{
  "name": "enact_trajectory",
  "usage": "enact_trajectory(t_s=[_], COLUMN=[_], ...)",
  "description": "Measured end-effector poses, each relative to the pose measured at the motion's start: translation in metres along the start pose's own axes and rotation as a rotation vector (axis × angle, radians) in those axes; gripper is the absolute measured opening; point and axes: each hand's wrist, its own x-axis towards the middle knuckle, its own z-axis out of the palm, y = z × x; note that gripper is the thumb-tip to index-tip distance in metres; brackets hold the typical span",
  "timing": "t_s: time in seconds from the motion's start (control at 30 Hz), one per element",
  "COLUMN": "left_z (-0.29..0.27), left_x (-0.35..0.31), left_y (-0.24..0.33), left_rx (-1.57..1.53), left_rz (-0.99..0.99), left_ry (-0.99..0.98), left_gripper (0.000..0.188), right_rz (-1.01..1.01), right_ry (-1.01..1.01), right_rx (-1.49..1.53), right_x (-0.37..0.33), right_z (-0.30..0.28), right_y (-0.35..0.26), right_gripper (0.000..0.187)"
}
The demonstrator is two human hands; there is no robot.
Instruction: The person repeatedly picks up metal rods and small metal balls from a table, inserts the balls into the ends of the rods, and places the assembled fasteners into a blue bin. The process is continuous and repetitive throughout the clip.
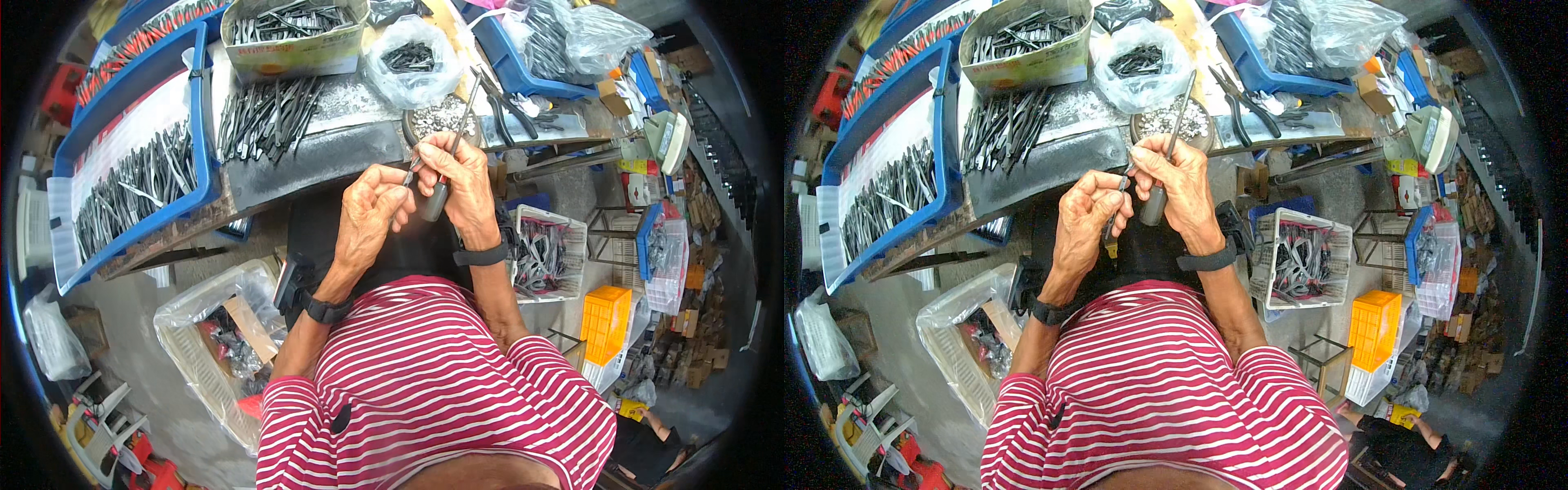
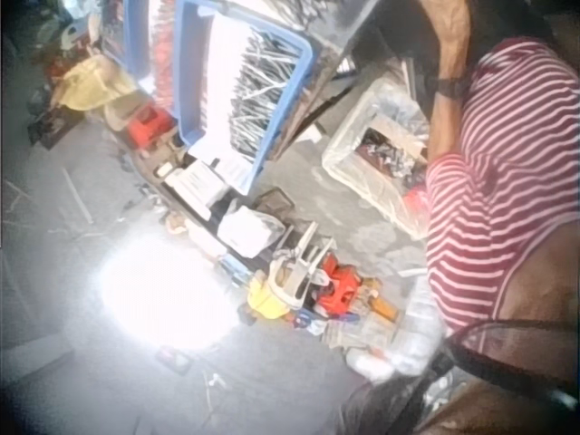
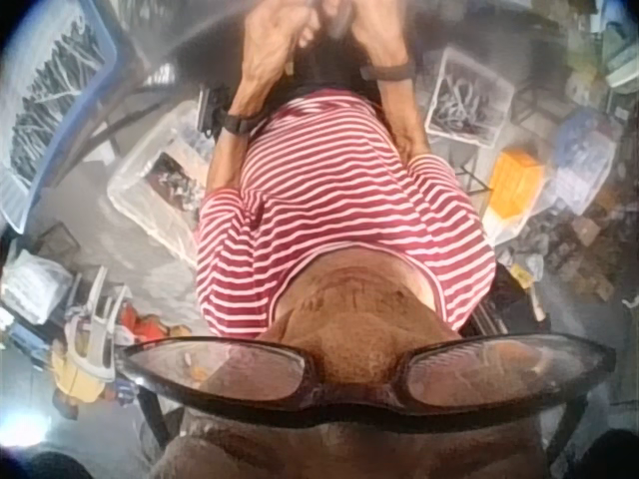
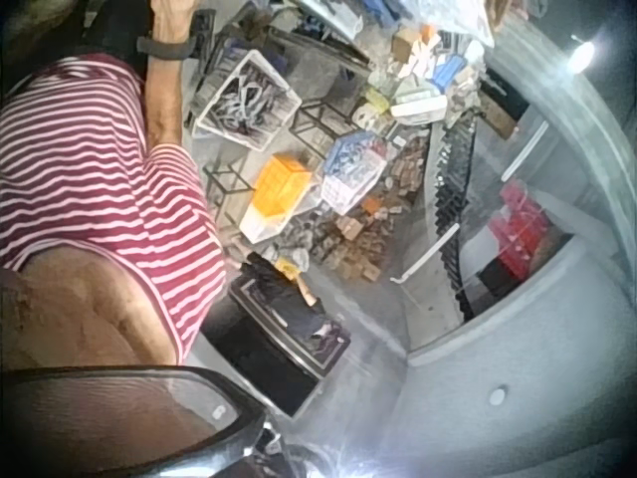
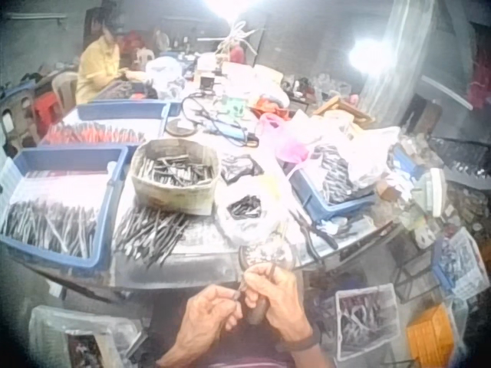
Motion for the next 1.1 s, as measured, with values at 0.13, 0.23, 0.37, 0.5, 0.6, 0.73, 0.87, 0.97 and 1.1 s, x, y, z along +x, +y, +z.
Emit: enact_trajectory(t_s=[0.13,0.23,0.37,0.5,0.6,0.73,0.87,0.97,1.1], left_z=[0.0006,-0.0001,-0.0002,0.0010,0.0009,0.0007,0.0010,0.0011,0.0010], left_x=[-0.0005,0.0004,0.0001,0.0002,0.0003,-0.0001,0.0004,-0.0004,-0.0014], left_y=[-0.0001,-0.0006,-0.0010,-0.0015,-0.0023,-0.0047,-0.0067,-0.0069,-0.0055], left_rx=[0.002,-0.004,-0.044,-0.049,-0.061,-0.085,-0.124,-0.135,-0.140], left_rz=[-0.009,-0.014,-0.016,-0.019,-0.017,-0.006,-0.012,-0.026,-0.075], left_ry=[0.023,0.025,0.022,0.033,0.033,0.039,0.055,0.078,0.103], left_gripper=[0.014,0.014,0.014,0.014,0.014,0.015,0.014,0.012,0.010], right_rz=[0.011,0.029,0.043,0.028,-0.010,-0.043,-0.090,-0.111,-0.116], right_ry=[0.011,-0.003,0.000,0.018,0.020,0.036,0.054,0.056,0.043], right_rx=[-0.006,-0.011,-0.024,-0.076,-0.126,-0.198,-0.311,-0.346,-0.336], right_x=[0.0000,0.0007,0.0019,0.0024,0.0020,0.0015,-0.0003,-0.0022,-0.0030], right_z=[0.0008,0.0002,-0.0004,0.0000,0.0007,0.0028,0.0057,0.0071,0.0077], right_y=[0.0011,0.0012,0.0020,0.0037,0.0042,0.0029,0.0010,0.0016,0.0055], right_gripper=[0.010,0.010,0.010,0.010,0.009,0.009,0.008,0.008,0.007])
